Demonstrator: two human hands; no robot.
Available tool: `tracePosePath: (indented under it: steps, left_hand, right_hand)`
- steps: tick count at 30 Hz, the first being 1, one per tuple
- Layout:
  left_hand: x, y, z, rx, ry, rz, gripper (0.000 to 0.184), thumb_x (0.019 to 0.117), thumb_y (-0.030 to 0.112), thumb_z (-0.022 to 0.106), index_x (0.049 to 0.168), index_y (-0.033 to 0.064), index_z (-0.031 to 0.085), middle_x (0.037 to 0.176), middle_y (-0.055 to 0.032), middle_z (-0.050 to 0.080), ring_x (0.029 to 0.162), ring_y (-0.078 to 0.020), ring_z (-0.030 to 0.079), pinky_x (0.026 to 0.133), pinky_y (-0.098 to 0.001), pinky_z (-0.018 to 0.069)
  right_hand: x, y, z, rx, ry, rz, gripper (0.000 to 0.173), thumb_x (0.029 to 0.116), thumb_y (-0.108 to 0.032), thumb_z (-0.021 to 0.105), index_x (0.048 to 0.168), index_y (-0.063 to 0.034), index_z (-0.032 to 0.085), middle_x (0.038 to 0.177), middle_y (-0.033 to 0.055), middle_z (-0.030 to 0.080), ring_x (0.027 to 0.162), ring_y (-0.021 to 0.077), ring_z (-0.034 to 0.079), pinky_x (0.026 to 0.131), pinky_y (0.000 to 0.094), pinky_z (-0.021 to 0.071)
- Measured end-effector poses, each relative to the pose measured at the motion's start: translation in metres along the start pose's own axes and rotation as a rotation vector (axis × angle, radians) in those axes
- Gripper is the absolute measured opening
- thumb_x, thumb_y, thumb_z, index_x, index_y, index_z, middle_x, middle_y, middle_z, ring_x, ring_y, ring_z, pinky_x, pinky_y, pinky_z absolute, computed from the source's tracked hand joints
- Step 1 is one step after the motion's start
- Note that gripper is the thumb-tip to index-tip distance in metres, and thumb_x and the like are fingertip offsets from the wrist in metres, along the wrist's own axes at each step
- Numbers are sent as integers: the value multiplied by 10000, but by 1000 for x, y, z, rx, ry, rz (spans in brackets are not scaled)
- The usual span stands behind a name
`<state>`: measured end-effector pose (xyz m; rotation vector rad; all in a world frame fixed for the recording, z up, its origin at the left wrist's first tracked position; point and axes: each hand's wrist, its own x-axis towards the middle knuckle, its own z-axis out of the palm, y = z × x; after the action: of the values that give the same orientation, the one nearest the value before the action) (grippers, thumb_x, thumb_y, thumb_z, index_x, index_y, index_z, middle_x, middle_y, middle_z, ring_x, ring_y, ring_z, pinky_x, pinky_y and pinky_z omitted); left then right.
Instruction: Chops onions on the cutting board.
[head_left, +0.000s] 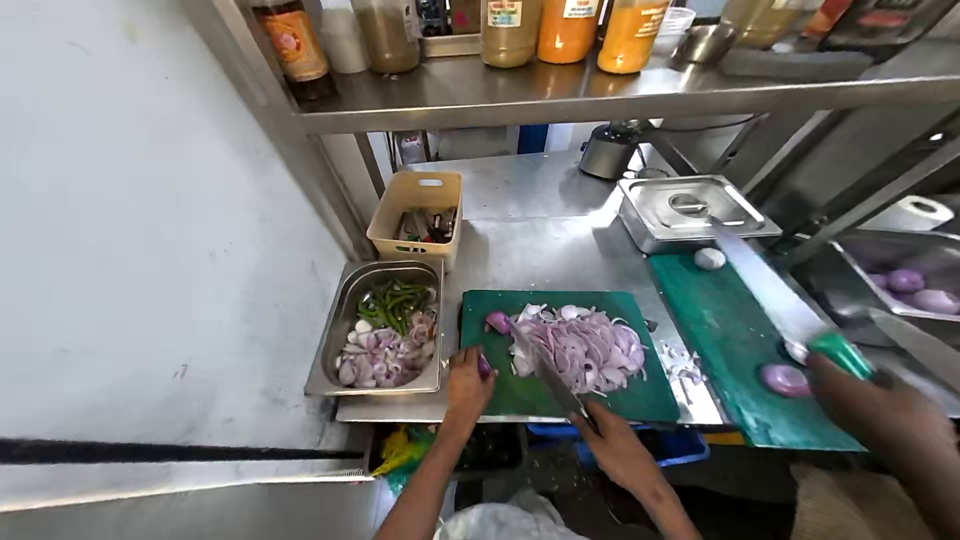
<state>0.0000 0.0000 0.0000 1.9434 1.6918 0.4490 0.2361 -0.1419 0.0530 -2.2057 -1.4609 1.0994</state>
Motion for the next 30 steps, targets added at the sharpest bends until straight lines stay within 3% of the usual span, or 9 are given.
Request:
tracePosePath:
  steps: [2,5,9,13,16,19,22,26,30]
  left_hand:
    - [21,14,-8,52,-21,35,590,938,407,698,1445,130,578,1442,-131,590,1366,-334,526,1146,-507,433]
    - [69,21,-10,105,-83,228,643,900,213,726,1509,200,519,1559,-70,491,1472,-346,391,1180,-557,374]
    - [126,16,-9,122,-239,367,469,909,75,719,1357,208,675,1373,-95,644,1309,-324,566,1115,-530,461]
    - [146,15,-16,32,-175,164,435,953,139,706,1383,149,643,1377,-165,629,1297,-345,588,1111,-536,470]
    - [132,23,-20,23,-84,9,582,916,134,722,1472,123,550,1421,-200,582,1297,-385,580,1075,-563,496]
    - [104,30,-18,71,-27,-104,436,895,265,771,1269,67,666,1274,-205,664,1169,-396,650,972,-603,541]
    - [94,29,-10,153,-106,-128,326,971,350,693,1128,69,750,1231,-165,692,1170,-336,658,1010,-545,531]
    - [85,28,-18,156,-323,144,169,954,150,701,1085,71,772,1233,-181,683,1169,-357,648,1022,-555,524]
    - [67,16,-16,180,-530,404,140,942,144,722,1055,119,800,1154,-120,715,1149,-287,653,1061,-499,506]
  right_hand:
    - [-10,14,-8,112,73,-12,411,1058,-457,519,1257,-114,628,857,104,663,716,258,660,687,498,573]
    - [-17,29,-4,269,141,34,412,1054,-468,525,1242,-112,616,776,80,643,605,229,642,564,445,577]
    - [-27,32,11,401,208,34,401,1048,-454,541,1209,-96,625,717,53,635,566,199,633,531,395,571]
    - [-32,38,23,461,208,41,351,1047,-405,559,1185,-88,623,688,44,620,536,184,620,499,365,557]
    - [-36,46,29,449,190,61,386,1039,-433,550,1244,-116,633,711,47,637,546,192,626,509,385,566]
    - [-39,46,32,442,176,79,382,1040,-426,548,1226,-101,629,727,60,643,562,208,630,528,416,566]
    - [-39,41,39,409,154,88,364,1039,-420,546,1188,-103,643,750,57,651,583,206,638,554,419,569]
    - [-35,35,43,348,149,83,335,1041,-407,546,1118,-100,655,761,58,639,601,207,635,578,427,572]
    - [-26,15,39,114,123,61,369,1051,-402,531,1189,-77,635,852,105,656,779,274,661,741,504,556]
